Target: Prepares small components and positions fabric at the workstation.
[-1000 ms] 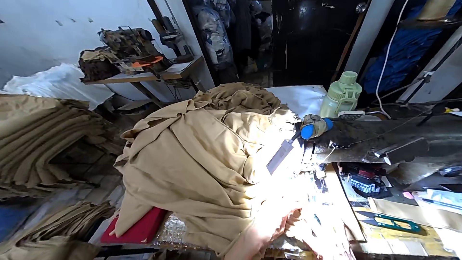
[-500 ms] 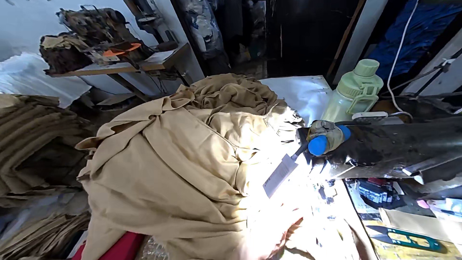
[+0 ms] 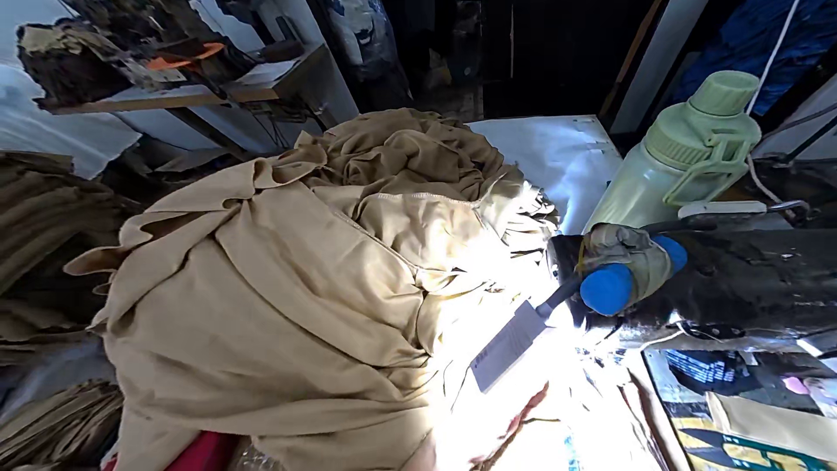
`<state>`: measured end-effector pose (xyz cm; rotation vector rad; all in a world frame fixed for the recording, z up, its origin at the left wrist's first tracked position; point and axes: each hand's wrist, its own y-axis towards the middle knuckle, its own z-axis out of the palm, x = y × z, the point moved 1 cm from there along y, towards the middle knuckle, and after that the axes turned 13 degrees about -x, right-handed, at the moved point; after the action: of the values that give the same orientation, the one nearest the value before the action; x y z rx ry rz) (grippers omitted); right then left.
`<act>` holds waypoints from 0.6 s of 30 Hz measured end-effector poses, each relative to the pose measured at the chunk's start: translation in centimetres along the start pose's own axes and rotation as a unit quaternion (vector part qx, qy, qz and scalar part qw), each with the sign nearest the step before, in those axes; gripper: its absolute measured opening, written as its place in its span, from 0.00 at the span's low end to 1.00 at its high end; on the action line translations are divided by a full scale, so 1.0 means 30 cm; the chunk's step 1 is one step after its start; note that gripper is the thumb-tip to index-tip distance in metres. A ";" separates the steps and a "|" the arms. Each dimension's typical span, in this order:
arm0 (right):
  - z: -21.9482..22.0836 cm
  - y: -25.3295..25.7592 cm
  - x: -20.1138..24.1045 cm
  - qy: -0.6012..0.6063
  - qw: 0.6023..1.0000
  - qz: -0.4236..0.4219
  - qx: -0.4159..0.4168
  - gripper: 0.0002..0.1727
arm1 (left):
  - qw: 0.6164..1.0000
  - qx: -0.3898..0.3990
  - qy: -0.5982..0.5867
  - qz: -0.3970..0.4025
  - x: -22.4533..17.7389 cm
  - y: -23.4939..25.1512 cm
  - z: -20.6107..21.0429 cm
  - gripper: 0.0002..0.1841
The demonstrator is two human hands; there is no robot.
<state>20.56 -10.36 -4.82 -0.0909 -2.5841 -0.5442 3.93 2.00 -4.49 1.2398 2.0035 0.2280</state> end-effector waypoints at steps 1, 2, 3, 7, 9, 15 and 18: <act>-0.005 -0.001 0.001 0.001 1.000 0.005 0.004 0.18 | 1.000 0.010 0.009 -0.004 0.000 0.002 0.002 0.14; -0.011 0.002 0.007 -0.003 1.000 0.008 0.004 0.18 | 1.000 0.013 0.023 0.005 0.002 0.005 0.004 0.13; -0.012 0.002 0.014 -0.005 1.000 0.018 0.002 0.18 | 0.999 0.014 0.036 0.015 0.002 0.008 0.004 0.14; 0.009 -0.008 0.008 -0.029 0.999 0.005 -0.016 0.19 | 0.997 -0.005 0.058 0.051 0.022 -0.008 0.021 0.15; 0.019 -0.017 -0.001 -0.027 0.999 0.004 -0.025 0.19 | 0.998 -0.003 0.052 0.048 0.023 -0.006 0.016 0.16; 0.015 -0.013 0.012 -0.014 0.999 0.021 -0.024 0.20 | 0.997 0.007 0.011 -0.075 -0.014 0.023 0.029 0.16; -0.016 -0.013 0.034 0.058 0.997 0.039 -0.043 0.17 | 0.993 -0.010 0.091 -0.074 -0.037 0.060 0.048 0.16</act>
<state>19.82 -10.95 -4.08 -0.1821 -2.4343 -0.6130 6.42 1.69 -4.03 1.0850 2.2344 0.2963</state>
